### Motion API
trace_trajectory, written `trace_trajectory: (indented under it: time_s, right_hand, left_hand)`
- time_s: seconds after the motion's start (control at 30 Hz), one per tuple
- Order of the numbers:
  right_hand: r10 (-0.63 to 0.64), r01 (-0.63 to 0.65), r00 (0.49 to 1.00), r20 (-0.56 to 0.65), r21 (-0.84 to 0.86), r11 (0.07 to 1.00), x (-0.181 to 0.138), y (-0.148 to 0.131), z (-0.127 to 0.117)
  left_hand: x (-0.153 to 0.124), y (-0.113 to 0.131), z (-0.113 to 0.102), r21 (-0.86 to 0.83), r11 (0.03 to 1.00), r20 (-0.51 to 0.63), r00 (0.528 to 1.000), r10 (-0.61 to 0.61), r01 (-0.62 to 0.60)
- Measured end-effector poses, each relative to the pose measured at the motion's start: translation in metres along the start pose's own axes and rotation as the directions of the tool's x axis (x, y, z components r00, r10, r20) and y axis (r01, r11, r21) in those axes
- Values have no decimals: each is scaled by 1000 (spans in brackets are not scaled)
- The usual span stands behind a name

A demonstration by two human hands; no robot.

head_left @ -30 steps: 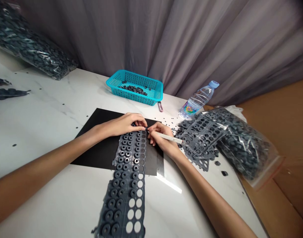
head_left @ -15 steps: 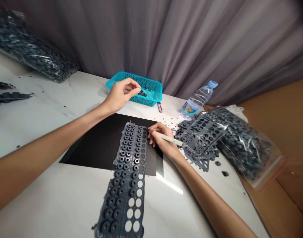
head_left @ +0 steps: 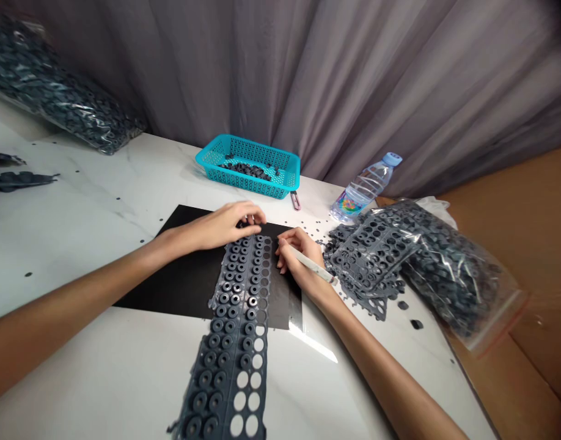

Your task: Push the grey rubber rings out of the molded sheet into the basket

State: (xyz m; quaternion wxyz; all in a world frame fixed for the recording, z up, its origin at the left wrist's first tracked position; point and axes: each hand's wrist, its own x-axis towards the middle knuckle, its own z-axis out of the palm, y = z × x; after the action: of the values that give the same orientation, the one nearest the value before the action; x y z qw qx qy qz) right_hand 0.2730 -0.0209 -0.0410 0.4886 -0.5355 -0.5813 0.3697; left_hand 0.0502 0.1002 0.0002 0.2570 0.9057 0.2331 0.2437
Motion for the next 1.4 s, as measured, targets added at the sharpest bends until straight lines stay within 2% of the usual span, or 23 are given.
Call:
trace_trajectory:
  time_s: [0.1, 0.27, 0.47, 0.63, 1.07, 1.4]
  right_hand:
    - [9, -9, 1000, 25, -11, 1000, 0, -7, -1]
    - [23, -20, 994, 106, -31, 999, 4, -14, 0]
    - [62, -74, 992, 111, 107, 991, 11, -5, 6]
    - [60, -74, 986, 153, 90, 993, 11, -4, 6]
    - [82, -96, 985, 150, 91, 991, 11, -7, 7]
    - [49, -55, 989, 138, 36, 998, 11, -8, 10]
  left_hand:
    - [-18, 3, 5, -21, 1000, 146, 989, -5, 8]
    - [-15, 5, 2, 40, 995, 194, 978, 81, -90]
    - [-14, 8, 3, 58, 990, 165, 979, 117, -128]
    - [-14, 7, 5, 57, 991, 157, 981, 110, -120]
    - [-11, 13, 5, 68, 991, 168, 980, 105, -118]
    - [-12, 17, 10, 115, 986, 136, 985, 106, -122]
